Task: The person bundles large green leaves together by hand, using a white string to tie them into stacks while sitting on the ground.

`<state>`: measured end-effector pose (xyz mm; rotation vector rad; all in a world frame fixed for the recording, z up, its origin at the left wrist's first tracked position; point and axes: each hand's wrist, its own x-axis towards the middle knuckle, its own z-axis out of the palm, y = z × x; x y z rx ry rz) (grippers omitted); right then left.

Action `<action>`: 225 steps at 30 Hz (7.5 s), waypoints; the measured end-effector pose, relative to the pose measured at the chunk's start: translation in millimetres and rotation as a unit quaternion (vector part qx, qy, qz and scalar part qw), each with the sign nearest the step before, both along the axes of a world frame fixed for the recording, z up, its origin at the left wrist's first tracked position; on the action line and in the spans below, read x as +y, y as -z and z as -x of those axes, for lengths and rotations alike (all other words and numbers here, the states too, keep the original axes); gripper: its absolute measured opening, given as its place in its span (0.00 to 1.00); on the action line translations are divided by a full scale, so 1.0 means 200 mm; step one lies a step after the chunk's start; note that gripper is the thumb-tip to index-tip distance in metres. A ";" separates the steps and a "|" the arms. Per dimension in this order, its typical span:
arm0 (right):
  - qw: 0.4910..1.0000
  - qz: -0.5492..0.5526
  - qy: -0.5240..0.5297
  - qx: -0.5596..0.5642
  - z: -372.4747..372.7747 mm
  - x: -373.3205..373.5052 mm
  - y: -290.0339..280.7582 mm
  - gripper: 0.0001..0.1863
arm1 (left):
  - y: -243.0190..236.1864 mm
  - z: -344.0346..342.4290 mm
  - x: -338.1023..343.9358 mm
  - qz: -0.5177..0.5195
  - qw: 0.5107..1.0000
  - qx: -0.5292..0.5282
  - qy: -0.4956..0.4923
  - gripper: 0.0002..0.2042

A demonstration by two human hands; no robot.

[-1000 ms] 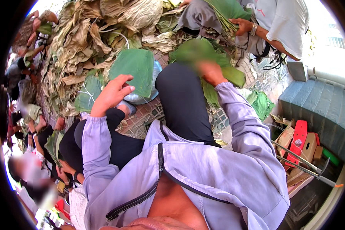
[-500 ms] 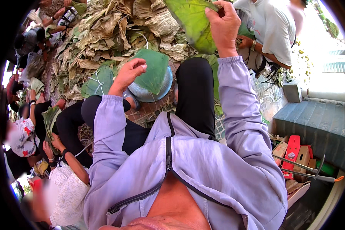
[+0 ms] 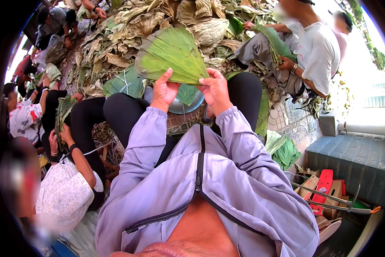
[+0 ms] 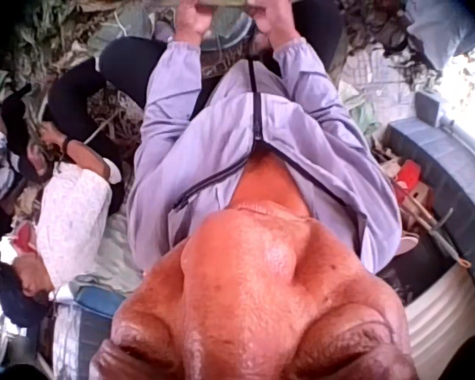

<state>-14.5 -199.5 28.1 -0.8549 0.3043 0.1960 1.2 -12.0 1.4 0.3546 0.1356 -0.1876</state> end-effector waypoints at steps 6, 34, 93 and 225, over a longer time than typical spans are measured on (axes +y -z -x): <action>0.991 -0.010 -0.120 0.063 0.14 -0.06 -0.02 0.21 | 0.01 0.03 0.07 -0.116 0.991 -0.018 0.067 0.25; 0.993 -0.096 0.039 -0.054 0.13 -0.10 -0.02 0.19 | -0.01 0.35 -0.13 -0.115 0.990 0.034 0.075 0.25; 0.940 0.265 0.183 -0.111 -0.23 -0.38 -0.10 0.07 | -0.04 0.45 -0.08 -0.367 0.922 -0.027 -0.118 0.30; 0.980 0.087 -0.026 -0.176 0.12 -0.52 -0.35 0.16 | -0.08 0.06 0.14 -0.225 0.967 0.011 0.117 0.11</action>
